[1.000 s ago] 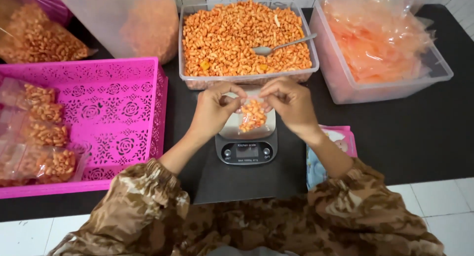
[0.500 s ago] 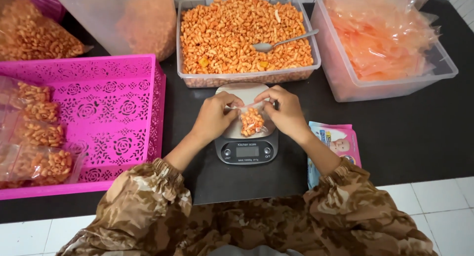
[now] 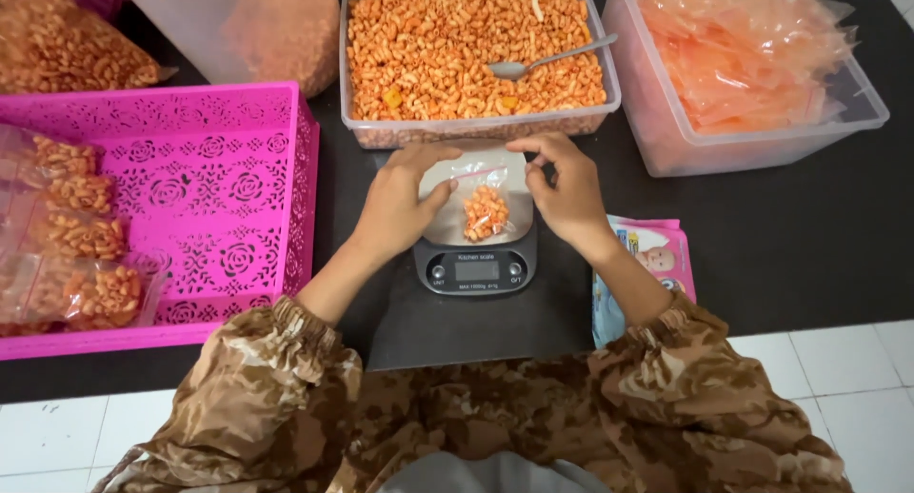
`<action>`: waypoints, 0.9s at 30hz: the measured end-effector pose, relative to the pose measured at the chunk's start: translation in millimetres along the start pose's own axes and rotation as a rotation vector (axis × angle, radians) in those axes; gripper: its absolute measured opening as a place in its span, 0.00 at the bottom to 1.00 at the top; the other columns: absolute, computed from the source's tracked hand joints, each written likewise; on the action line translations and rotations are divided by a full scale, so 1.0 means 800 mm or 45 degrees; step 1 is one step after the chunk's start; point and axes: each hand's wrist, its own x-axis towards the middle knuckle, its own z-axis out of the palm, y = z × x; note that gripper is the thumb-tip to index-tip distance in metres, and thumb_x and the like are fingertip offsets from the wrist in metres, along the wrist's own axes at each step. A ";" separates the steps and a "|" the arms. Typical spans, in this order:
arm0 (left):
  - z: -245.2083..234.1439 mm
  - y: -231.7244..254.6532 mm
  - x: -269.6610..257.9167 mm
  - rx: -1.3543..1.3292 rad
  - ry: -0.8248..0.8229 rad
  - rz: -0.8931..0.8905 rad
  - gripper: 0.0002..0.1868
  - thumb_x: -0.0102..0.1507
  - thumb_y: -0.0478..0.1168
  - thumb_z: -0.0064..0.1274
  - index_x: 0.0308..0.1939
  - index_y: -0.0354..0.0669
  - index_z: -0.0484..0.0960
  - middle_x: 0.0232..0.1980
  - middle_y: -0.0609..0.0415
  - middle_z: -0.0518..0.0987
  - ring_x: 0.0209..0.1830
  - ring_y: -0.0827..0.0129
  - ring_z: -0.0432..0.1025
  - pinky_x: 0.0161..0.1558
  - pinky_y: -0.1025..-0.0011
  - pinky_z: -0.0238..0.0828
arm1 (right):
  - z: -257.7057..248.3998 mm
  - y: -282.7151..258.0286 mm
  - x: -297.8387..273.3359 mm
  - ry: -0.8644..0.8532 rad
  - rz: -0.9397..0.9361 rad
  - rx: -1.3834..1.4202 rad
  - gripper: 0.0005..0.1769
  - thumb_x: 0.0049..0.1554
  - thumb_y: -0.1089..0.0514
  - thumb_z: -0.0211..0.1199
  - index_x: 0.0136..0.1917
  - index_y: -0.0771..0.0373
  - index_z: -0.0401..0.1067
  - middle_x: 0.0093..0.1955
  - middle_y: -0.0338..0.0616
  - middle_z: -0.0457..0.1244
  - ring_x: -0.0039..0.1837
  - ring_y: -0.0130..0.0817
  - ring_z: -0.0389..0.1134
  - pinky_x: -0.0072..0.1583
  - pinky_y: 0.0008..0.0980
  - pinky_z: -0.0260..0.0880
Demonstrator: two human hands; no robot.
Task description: Filling small plastic bags with snacks from a large container, weighing each bag on a digital scale, and organizing them in a tray.
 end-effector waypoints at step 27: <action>0.020 -0.032 0.018 0.088 -0.026 0.003 0.16 0.57 0.36 0.61 0.50 0.46 0.85 0.49 0.43 0.80 0.58 0.41 0.72 0.57 0.50 0.70 | 0.016 -0.001 0.026 -0.160 0.062 -0.113 0.22 0.51 0.56 0.70 0.60 0.53 0.75 0.46 0.44 0.70 0.44 0.42 0.70 0.46 0.37 0.69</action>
